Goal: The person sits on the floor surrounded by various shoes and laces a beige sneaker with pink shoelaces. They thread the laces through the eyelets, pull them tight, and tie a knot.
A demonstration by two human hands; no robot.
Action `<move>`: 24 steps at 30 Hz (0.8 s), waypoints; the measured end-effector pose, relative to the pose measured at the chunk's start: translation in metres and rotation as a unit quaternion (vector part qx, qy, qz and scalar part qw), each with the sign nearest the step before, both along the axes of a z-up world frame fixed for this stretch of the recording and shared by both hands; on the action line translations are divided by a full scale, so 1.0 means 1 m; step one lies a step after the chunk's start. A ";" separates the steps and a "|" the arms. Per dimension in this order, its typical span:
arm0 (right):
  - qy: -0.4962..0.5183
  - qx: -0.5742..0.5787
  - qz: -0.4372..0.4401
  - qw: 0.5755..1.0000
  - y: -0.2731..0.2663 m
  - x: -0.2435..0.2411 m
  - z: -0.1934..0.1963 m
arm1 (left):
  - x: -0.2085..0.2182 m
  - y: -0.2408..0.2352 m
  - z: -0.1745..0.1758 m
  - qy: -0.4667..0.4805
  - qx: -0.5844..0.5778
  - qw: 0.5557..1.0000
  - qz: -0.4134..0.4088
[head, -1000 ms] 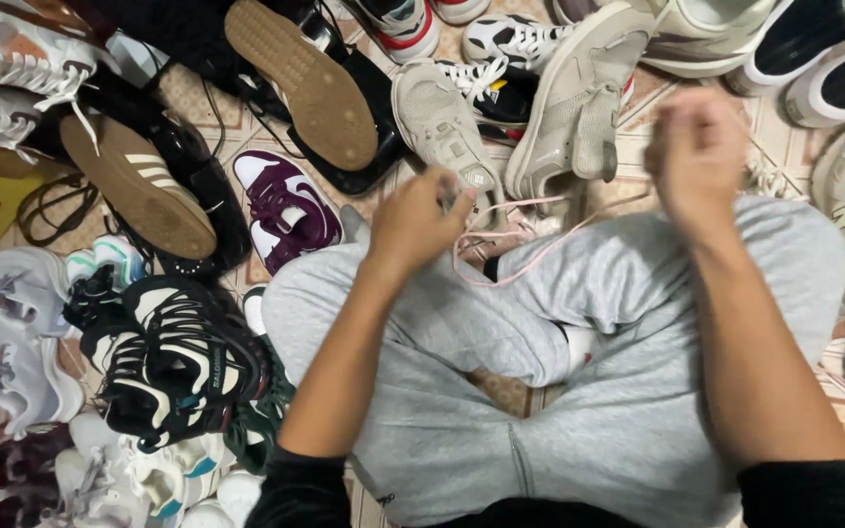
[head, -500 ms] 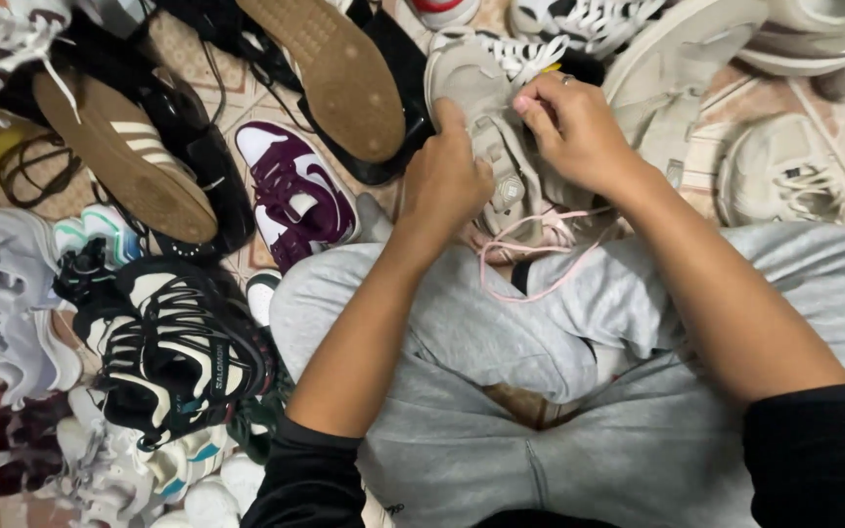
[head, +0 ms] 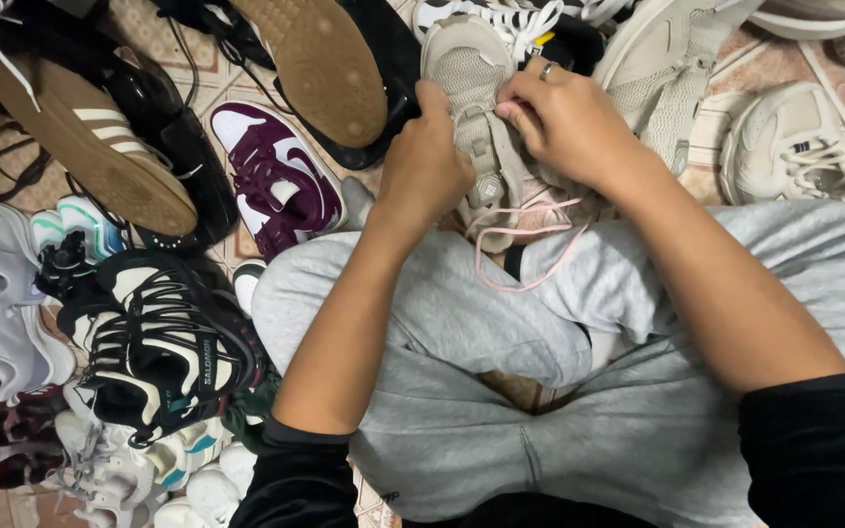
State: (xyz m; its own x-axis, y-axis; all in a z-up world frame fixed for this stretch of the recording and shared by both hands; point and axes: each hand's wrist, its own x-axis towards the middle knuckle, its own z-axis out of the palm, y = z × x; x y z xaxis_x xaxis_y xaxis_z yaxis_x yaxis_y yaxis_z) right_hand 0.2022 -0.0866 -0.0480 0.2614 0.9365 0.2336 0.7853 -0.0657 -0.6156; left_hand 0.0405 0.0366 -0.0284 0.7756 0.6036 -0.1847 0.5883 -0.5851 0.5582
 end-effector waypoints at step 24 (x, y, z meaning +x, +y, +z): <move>0.019 0.127 -0.051 0.990 0.000 -0.007 0.007 | -0.004 -0.006 0.023 -0.142 -0.014 0.990 0.002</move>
State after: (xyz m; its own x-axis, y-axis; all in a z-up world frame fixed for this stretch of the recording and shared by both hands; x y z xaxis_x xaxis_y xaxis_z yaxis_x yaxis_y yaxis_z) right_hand 0.1956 -0.0868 -0.0406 0.3647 0.8176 0.4455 0.7580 0.0171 -0.6520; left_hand 0.0369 0.0310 -0.0059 0.7959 0.6050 0.0244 0.4073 -0.5648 0.7177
